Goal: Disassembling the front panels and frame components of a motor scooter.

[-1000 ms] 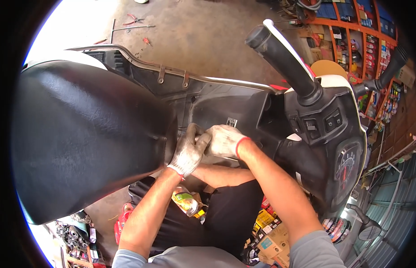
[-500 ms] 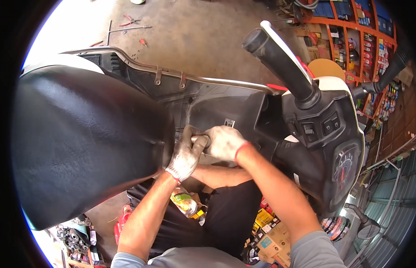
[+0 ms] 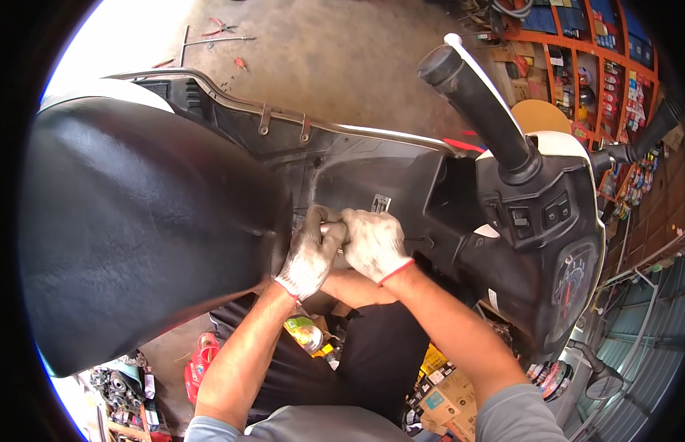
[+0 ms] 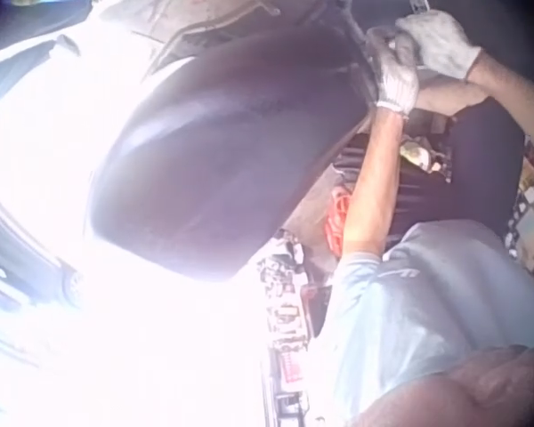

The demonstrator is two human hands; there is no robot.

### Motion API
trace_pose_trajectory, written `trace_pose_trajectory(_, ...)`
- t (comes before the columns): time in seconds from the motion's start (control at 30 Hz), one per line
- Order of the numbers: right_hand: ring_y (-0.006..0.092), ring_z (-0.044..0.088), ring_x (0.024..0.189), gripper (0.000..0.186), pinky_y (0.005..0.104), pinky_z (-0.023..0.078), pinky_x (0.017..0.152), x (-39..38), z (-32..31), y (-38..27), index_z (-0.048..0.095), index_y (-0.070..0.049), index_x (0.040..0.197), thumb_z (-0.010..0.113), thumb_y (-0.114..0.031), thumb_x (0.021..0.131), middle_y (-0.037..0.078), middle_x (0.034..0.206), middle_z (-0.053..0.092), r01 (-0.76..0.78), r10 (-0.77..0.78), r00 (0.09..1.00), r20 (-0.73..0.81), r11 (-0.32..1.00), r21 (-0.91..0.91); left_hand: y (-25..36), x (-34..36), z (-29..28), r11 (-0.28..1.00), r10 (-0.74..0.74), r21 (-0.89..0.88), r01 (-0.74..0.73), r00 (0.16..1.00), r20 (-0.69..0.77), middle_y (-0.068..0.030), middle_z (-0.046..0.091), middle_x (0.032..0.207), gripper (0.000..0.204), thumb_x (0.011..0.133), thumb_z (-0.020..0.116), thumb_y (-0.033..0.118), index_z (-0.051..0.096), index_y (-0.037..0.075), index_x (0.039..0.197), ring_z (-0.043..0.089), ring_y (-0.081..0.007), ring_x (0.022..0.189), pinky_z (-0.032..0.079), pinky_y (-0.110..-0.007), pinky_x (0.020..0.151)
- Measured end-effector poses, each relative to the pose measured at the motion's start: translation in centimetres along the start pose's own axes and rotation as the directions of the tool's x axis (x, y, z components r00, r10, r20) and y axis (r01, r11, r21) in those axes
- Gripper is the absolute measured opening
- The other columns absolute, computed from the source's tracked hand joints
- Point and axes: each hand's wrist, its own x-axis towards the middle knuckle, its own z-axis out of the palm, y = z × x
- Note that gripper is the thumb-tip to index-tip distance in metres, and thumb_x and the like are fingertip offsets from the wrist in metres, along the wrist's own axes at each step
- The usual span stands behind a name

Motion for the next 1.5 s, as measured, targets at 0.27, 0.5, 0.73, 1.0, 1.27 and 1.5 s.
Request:
trace_pose_trajectory(0.27,0.0369,0.068,0.091,0.048,0.0453,0.052,0.081,4.7,-3.9,1.8,0.067,0.000,0.107,0.071,-0.037,0.077,0.021,0.097,0.071,-0.127,-0.115,0.663,0.740,0.957,0.262,0.6,0.1,-0.5,0.996,0.087,-0.007,-0.087,0.990,0.112,-0.0109,0.065,0.098,0.026,0.100,0.052,0.024,0.051,0.001,0.113,0.061,-0.0152,0.088,0.050,-0.031,0.082)
trace_pose_trajectory(0.5,0.0314,0.069,0.091,0.029,0.0429,0.054,0.079,-0.2,-0.5,0.7,0.065,-0.006,0.102,0.062,-0.022,0.078,0.016,0.094,0.071,-0.040,0.039,0.999,0.027,0.998,0.040,1.0,0.4,-0.4,1.000,0.000,0.020,-0.002,0.995,0.095,-0.0112,0.064,0.098,0.027,0.099,0.054,0.023,0.051,0.000,0.113,0.062,-0.0155,0.090,0.050,-0.032,0.082)
trace_pose_trajectory(0.73,0.0375,0.067,0.091,0.041,0.0431,0.052,0.080,3.2,-3.3,0.7,0.067,-0.007,0.112,0.068,-0.029,0.077,0.020,0.097,0.071,-0.156,0.034,0.802,0.596,0.976,0.154,0.2,0.2,-0.5,0.998,0.052,0.037,-0.055,0.996,0.077,-0.0109,0.064,0.097,0.028,0.099,0.054,0.025,0.051,0.000,0.113,0.062,-0.0160,0.092,0.050,-0.031,0.082)
trace_pose_trajectory(1.0,0.0350,0.067,0.095,0.055,0.0417,0.051,0.082,3.0,-4.4,0.7,0.067,-0.001,0.103,0.075,-0.041,0.067,0.021,0.098,0.070,-0.197,0.003,0.821,0.571,0.940,0.278,0.4,0.1,-0.9,0.996,0.090,0.003,-0.090,0.993,0.073,-0.0142,0.065,0.098,0.027,0.099,0.053,0.024,0.051,0.001,0.112,0.065,-0.0202,0.091,0.051,-0.034,0.081)
trace_pose_trajectory(1.27,0.0371,0.068,0.093,0.031,0.0440,0.053,0.084,-0.1,-0.7,0.5,0.066,-0.005,0.105,0.059,-0.017,0.078,0.020,0.096,0.070,-0.080,0.069,0.991,0.116,0.993,0.092,-0.4,0.4,-0.1,0.997,-0.016,0.078,0.013,0.999,0.045,-0.0149,0.066,0.100,0.028,0.098,0.053,0.025,0.051,0.001,0.112,0.065,-0.0208,0.089,0.051,-0.034,0.081)
trace_pose_trajectory(1.5,0.0313,0.069,0.080,0.048,0.0411,0.052,0.074,4.0,-3.6,2.0,0.066,0.000,0.104,0.075,-0.036,0.073,0.018,0.086,0.070,-0.177,-0.071,0.720,0.690,0.943,0.282,0.1,0.4,-0.5,0.996,0.053,0.072,-0.061,0.993,0.107,-0.0162,0.067,0.103,0.030,0.097,0.054,0.025,0.051,0.000,0.113,0.065,-0.0226,0.093,0.050,-0.035,0.085)
